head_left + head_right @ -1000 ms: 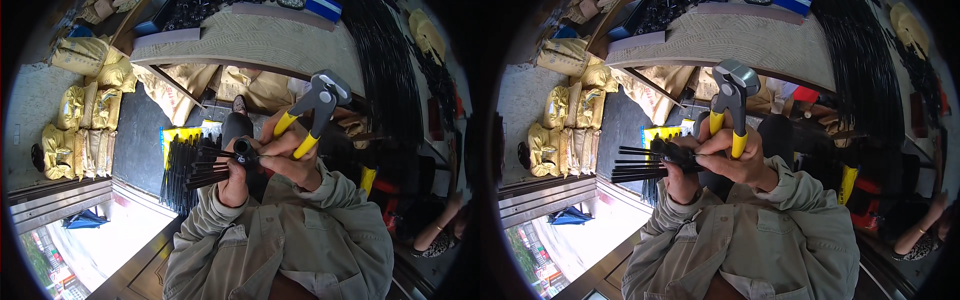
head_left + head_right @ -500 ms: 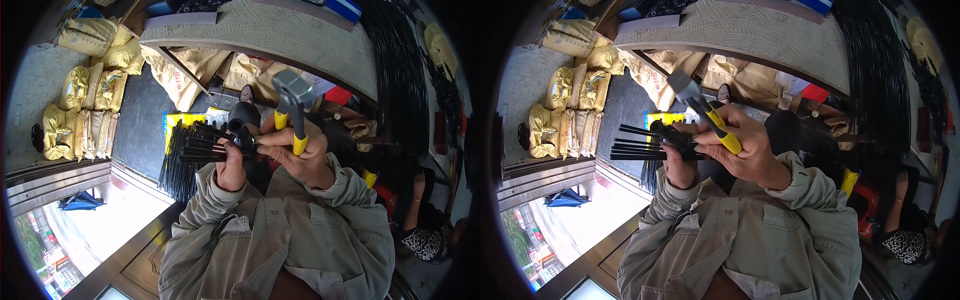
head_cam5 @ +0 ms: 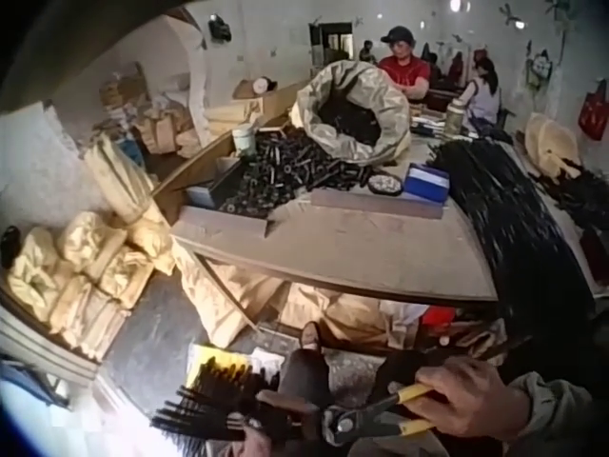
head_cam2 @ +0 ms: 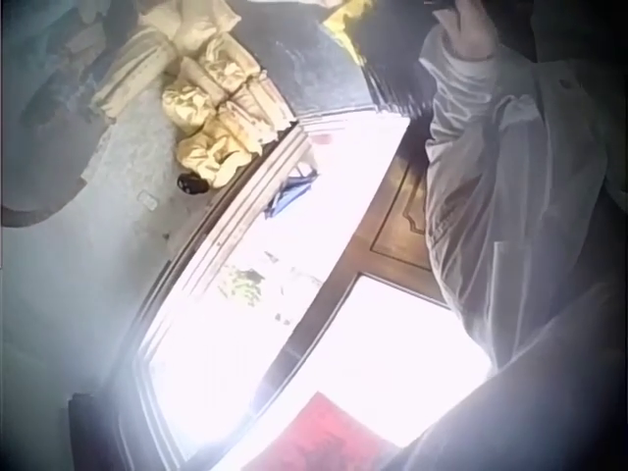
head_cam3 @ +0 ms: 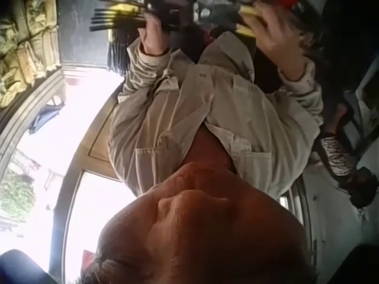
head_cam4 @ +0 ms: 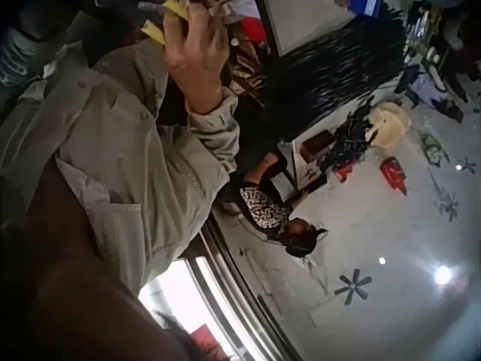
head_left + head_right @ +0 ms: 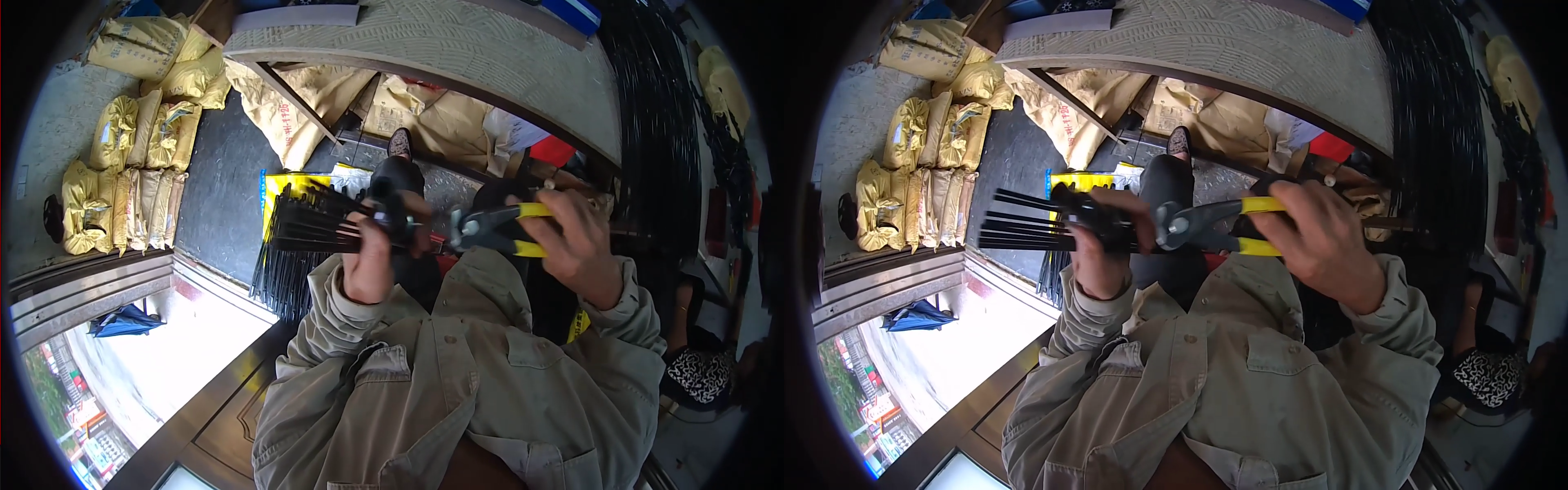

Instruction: Assembling bundles of black cables and securing them with connectors or fasteners using pliers.

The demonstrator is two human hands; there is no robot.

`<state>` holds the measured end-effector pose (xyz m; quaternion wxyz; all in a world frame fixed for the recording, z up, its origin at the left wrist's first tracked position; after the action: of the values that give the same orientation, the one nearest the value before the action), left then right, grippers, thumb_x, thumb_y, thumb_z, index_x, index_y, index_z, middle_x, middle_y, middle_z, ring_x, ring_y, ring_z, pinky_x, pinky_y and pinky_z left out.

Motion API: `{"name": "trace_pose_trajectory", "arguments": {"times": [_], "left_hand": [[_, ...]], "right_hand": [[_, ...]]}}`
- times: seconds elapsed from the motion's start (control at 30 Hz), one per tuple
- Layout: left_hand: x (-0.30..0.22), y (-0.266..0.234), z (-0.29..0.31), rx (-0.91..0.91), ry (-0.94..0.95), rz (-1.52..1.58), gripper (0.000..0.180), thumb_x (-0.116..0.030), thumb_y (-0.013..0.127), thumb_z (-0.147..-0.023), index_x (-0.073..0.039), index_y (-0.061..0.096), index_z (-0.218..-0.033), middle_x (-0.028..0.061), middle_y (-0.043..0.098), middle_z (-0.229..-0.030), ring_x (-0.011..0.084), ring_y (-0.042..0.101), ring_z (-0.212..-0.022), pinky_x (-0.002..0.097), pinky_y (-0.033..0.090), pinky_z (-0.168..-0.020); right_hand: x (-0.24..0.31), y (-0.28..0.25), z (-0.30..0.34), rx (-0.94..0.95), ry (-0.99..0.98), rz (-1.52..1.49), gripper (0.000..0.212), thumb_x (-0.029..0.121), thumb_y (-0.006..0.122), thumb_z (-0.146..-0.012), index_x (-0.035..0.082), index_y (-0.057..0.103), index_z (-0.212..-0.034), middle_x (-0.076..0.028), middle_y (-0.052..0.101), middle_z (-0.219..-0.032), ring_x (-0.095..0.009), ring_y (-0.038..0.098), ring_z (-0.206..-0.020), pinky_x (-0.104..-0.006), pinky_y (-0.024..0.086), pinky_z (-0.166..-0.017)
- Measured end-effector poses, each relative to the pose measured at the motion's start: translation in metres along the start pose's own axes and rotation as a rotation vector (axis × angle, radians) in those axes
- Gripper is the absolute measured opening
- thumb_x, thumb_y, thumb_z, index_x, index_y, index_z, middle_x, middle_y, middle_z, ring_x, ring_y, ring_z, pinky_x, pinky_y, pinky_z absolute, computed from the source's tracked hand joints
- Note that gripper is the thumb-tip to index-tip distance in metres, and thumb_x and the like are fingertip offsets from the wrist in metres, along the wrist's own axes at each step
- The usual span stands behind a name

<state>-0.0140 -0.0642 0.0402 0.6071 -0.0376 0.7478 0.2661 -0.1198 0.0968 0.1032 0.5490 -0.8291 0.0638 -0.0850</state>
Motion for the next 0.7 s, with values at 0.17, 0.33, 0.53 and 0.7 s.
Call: {"name": "trace_pose_trajectory", "arguments": {"times": [0.17,0.33,0.53,0.7], "left_hand": [[0.007,0.011,0.001,-0.019,-0.031,-0.030,0.068,-0.062,0.034,-0.083,0.002,0.051,-0.100,0.0056,0.052,-0.070,0.0106,0.046,-0.056,0.0234,0.037,-0.052],[0.006,0.019,0.000,0.033,-0.027,-0.025,0.067,-0.060,0.035,-0.084,0.002,0.050,-0.103,0.0051,0.053,-0.074,0.0100,0.047,-0.059,0.0231,0.038,-0.055],[0.009,0.021,-0.002,-0.034,-0.003,-0.144,0.077,-0.066,0.027,-0.082,0.004,0.051,-0.102,0.0066,0.054,-0.068,0.0122,0.047,-0.052,0.0232,0.037,-0.046],[0.002,0.024,0.004,-0.007,-0.027,-0.115,0.073,-0.064,0.035,-0.082,0.003,0.049,-0.108,0.0047,0.054,-0.075,0.0097,0.048,-0.059,0.0225,0.038,-0.054]], "right_hand": [[0.004,0.007,-0.009,0.025,-0.066,-0.026,0.014,0.007,0.062,-0.069,0.003,0.060,-0.082,-0.011,0.052,-0.094,-0.024,0.056,-0.077,-0.0340,0.048,-0.066],[0.003,-0.003,-0.014,-0.021,-0.041,0.162,0.013,0.009,0.060,-0.071,0.005,0.060,-0.084,-0.010,0.051,-0.100,-0.023,0.055,-0.085,-0.0375,0.046,-0.073],[0.003,-0.007,-0.011,-0.073,-0.095,0.342,0.014,0.010,0.059,-0.074,0.005,0.059,-0.087,-0.010,0.049,-0.105,-0.024,0.053,-0.089,-0.0408,0.045,-0.078],[0.004,-0.014,-0.012,0.100,-0.099,0.321,0.016,0.009,0.056,-0.075,0.004,0.058,-0.090,-0.011,0.048,-0.102,-0.025,0.052,-0.086,-0.0401,0.045,-0.077]]}}
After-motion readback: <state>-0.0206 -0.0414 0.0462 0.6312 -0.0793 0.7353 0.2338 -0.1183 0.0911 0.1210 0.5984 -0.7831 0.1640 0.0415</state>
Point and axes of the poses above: each hand's wrist, its own z-axis away from the middle knuckle, its own y-axis out of the palm, x = y × z, the point moved 6 cm from there along -z, towards the middle knuckle
